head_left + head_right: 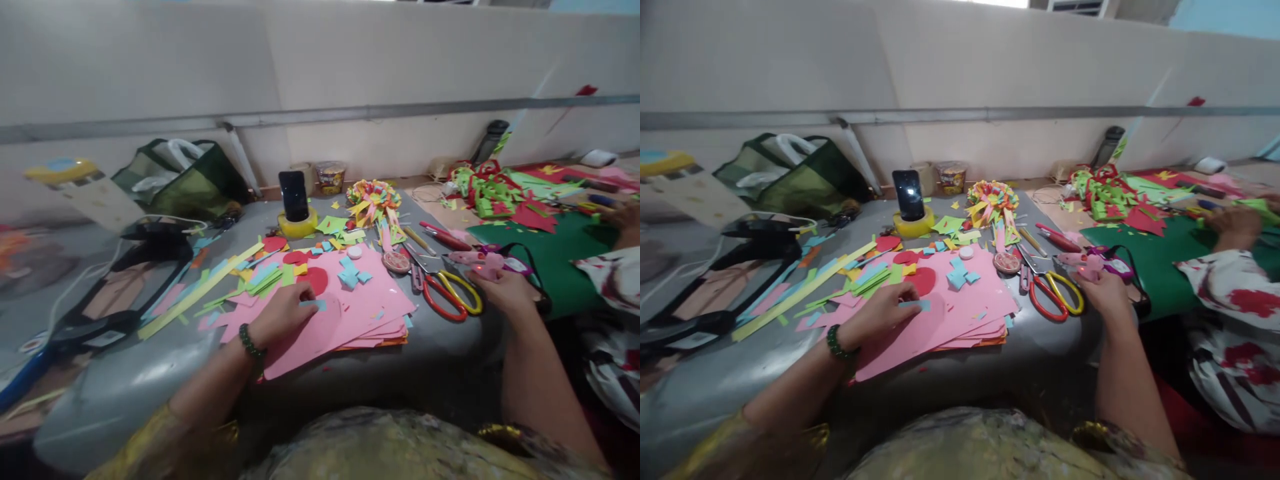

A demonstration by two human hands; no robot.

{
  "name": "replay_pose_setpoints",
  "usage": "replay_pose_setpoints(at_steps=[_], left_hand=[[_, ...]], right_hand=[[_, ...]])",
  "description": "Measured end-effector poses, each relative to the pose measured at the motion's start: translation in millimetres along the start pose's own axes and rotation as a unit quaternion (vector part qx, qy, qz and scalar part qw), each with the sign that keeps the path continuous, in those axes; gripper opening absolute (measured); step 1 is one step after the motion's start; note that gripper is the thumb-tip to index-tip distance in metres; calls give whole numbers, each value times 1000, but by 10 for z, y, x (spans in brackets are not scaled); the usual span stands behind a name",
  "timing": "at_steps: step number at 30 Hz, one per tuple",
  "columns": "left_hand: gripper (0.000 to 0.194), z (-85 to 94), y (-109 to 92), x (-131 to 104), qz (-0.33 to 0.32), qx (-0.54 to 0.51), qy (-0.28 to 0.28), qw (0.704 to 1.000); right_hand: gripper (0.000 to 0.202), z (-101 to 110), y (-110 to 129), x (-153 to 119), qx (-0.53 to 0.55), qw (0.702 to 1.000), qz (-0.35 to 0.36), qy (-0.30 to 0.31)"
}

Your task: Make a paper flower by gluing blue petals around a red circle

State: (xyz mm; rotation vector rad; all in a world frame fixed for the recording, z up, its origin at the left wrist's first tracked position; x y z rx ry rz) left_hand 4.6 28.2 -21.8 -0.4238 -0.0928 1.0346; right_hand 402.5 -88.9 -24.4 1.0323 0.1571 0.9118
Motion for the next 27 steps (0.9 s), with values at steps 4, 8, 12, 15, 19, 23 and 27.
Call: replay_pose_setpoints(at_steps=[4,8,12,15,19,23,27], left_hand=[[11,-18,16,4,20,32,7,999],[15,-4,38,2,14,28,14,999],[19,-1,38,-10,6,47,10,999],[19,-19,37,1,1,52,14,999],[20,-54,60,50,-17,32,51,998],[23,-83,99,73,-13,-33,113,993],[24,-55,87,61,-13,-43,110,993]], right_hand=[[32,82,438,-203,21,992,-85,-91],[30,-351,1187,-593,165,969,67,171],[35,-896,1502,-1010,167,887,107,418],[34,-1129,1502,-1101,80,888,117,438],[31,-1299,1474,-1071,-43,902,126,410],[30,-1408,1483,-1069,-84,890,134,428],[33,-1410,1521,-1094,-79,876,137,455]])
Point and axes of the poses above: each hand's wrist, its own x-axis towards the middle knuckle, its own z-axis out of the back of the hand, y = z × x, the point moved 5 cm from there along x, towards the middle knuckle, and after that the axes turned 15 degrees about x, right-handed, at the moved point
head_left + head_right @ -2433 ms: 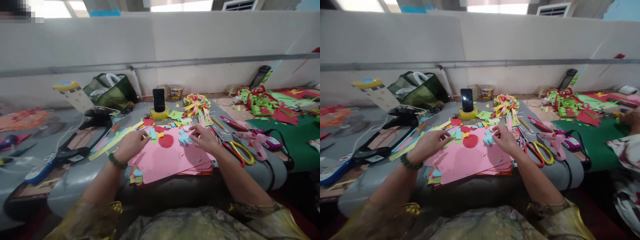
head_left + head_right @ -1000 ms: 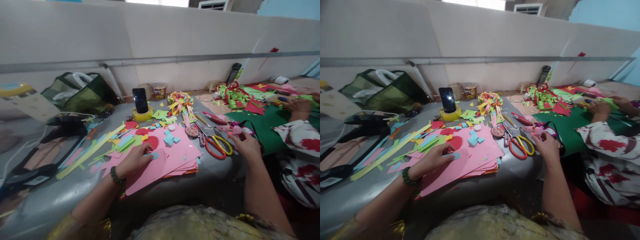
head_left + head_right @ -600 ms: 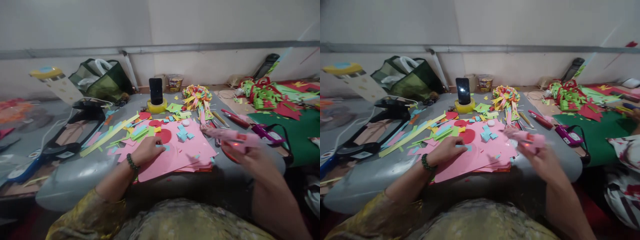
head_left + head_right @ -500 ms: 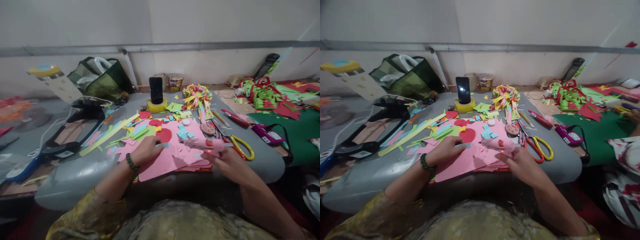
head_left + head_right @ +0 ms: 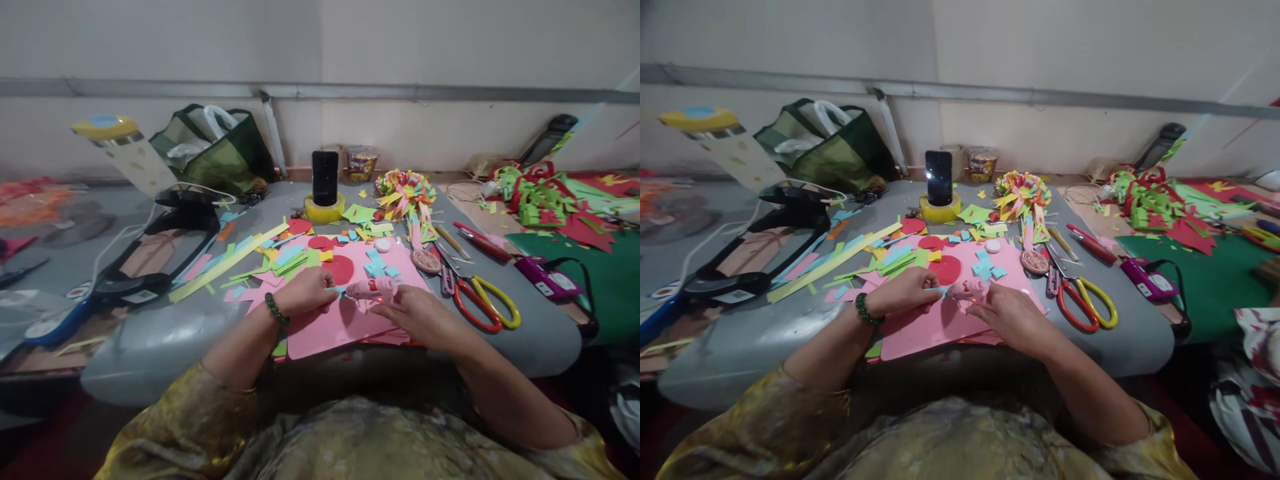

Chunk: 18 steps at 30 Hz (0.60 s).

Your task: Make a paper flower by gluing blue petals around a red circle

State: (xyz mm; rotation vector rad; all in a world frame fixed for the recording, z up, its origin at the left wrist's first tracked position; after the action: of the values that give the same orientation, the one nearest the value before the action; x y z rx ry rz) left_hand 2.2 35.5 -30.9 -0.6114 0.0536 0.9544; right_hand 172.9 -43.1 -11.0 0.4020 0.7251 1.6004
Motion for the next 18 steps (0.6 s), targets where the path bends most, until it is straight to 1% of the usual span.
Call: replay_pose_setpoints(at_steps=[3,7,10,13,18], left_hand=[[27,12,-35,-21,-6,17,-5,1000],[31,15,-41,-33,4,9,-5,1000],[30,9,-23,-28,6,1,-3,1000],[30,5,-15,-22,-1,1,-6,1000],[29,-3,-18,-20,2,-7,-9,1000]], right_hand=[[33,8,41,4,0,1000,4,13],[30,22,48,58,2,1000,-5,-11],[32,15,28,60,3,1000,-21,-6],[34,23,51,33,-6,1000,-12,3],[32,47,79,39,-7,1000,-19,-4]])
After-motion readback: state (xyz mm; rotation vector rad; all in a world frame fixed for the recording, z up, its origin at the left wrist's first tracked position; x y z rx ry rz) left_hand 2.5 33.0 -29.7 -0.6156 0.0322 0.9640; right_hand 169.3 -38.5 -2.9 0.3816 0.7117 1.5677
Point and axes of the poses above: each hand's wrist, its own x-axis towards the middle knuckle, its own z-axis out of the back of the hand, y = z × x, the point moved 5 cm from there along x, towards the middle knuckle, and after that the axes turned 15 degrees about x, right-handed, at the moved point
